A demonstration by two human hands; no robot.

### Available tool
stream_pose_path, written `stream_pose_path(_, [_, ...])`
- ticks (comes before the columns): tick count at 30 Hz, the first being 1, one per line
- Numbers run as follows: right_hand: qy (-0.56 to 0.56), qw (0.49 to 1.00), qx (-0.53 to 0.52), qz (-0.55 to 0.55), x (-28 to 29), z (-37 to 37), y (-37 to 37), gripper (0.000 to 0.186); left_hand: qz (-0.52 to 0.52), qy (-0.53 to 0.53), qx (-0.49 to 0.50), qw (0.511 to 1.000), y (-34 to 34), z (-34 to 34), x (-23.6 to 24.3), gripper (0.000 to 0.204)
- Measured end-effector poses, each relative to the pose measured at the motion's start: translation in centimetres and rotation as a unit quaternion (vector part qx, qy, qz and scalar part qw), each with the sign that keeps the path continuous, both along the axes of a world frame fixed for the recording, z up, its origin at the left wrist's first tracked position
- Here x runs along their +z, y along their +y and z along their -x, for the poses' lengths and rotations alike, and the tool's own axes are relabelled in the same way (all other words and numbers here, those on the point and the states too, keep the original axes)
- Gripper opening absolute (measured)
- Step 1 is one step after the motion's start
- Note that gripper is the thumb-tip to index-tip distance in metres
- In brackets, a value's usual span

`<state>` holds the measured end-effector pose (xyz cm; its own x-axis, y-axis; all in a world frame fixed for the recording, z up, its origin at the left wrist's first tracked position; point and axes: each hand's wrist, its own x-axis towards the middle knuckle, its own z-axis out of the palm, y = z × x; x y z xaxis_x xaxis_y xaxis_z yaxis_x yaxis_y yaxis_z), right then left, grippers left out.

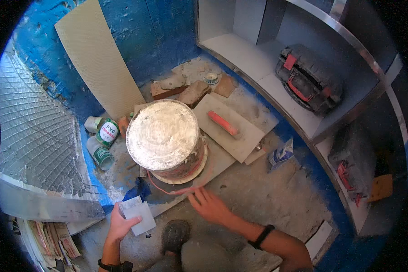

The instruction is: The recorder gathers materials and repairs/installs a section of white tile baseboard in a renovation area.

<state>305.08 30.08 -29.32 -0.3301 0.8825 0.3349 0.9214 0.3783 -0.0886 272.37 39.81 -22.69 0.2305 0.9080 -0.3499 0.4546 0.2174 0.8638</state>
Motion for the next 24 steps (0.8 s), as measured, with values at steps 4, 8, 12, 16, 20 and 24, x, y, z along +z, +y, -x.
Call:
stream_pose_path(4, [0.077,0.988,-0.056,0.121,-0.3,-2.3,-6.7,0.03,0.016,-0.026,0.01,0.999,0.1,-0.8,2.7,0.064])
stream_pose_path(8, [0.224,0.948,-0.183,0.133,2.6,-3.1,-10.3,0.011,0.055,-0.2,0.002,0.978,2.3,-2.5,8.7,0.058])
stream_pose_path(12, [0.263,0.917,-0.236,0.184,1.7,-2.6,-14.3,0.009,0.03,-0.262,-0.088,0.961,7.3,-9.7,16.2,0.056])
stream_pose_path(16, [0.251,0.909,-0.261,0.208,1.6,-1.0,-16.5,0.009,0.045,-0.191,-0.144,0.97,13.2,-16.5,17.8,0.052])
stream_pose_path(20, [0.271,0.9,-0.279,0.199,2.5,0.7,-19.6,0.011,0.07,-0.055,-0.168,0.982,17.6,-19.9,15.8,0.054])
stream_pose_path(24, [0.298,0.874,-0.295,0.246,1.6,1.5,-24.9,0.013,-0.194,0.147,-0.238,0.94,17.6,-21.1,17.2,0.061])
